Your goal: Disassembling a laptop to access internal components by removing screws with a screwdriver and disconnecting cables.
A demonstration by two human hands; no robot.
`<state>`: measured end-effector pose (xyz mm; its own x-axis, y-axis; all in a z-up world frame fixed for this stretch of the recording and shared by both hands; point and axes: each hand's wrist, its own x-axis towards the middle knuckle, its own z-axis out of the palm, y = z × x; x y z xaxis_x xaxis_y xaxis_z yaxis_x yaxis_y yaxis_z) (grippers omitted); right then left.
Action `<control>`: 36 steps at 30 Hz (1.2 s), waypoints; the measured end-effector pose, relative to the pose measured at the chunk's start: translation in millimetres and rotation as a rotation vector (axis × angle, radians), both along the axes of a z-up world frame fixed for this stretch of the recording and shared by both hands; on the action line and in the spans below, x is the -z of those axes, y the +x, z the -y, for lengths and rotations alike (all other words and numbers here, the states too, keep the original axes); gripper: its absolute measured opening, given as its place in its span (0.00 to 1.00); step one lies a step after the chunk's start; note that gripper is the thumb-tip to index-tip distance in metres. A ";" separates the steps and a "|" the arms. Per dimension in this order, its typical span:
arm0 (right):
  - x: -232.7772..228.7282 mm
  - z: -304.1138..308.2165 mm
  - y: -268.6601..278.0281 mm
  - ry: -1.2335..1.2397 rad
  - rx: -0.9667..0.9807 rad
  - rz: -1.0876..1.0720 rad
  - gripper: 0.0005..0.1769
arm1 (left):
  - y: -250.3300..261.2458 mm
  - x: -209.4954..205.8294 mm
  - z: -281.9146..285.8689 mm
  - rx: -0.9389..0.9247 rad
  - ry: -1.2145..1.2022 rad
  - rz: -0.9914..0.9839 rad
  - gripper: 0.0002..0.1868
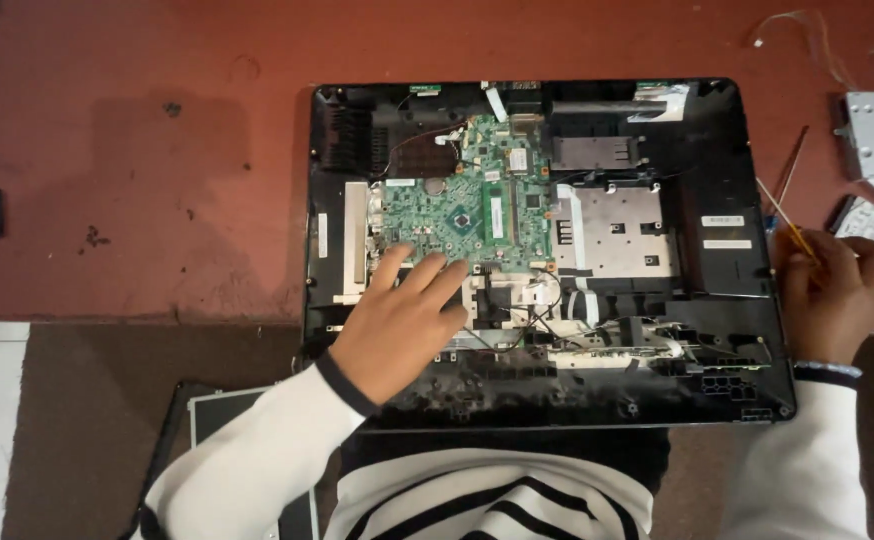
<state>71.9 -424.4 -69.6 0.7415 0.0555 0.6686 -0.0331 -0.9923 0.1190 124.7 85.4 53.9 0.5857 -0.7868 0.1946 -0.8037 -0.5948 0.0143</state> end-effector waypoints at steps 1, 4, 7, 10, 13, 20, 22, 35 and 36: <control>1.9 0.3 0.4 0.024 0.014 -0.003 0.17 | 3.2 1.9 1.0 -0.005 0.022 -0.055 0.08; 3.6 0.7 0.4 0.045 0.052 -0.013 0.16 | 11.4 4.3 4.7 -0.047 -0.063 -0.021 0.04; 2.6 -0.8 0.9 0.042 0.073 -0.022 0.17 | 16.4 13.5 6.8 -0.123 -0.185 0.085 0.08; 1.2 -1.9 0.6 0.053 0.074 -0.030 0.16 | 17.9 21.0 7.4 -0.135 -0.176 0.072 0.09; -1.3 -4.7 0.5 0.076 0.063 -0.021 0.16 | 18.6 21.3 5.9 -0.094 -0.163 0.014 0.09; 5.3 4.3 -0.3 0.041 0.071 -0.030 0.16 | 19.8 20.8 1.2 0.007 -0.142 -0.091 0.04; 2.8 1.2 -0.2 0.057 0.054 -0.025 0.16 | 19.3 21.6 1.9 0.013 -0.126 -0.107 0.02; -2.3 -1.1 -0.9 0.049 0.004 -0.008 0.17 | 18.5 24.9 30.6 -0.099 -0.175 0.173 0.06; -0.5 0.2 -0.7 0.048 0.004 -0.006 0.17 | 19.2 27.6 30.7 -0.099 -0.176 0.175 0.06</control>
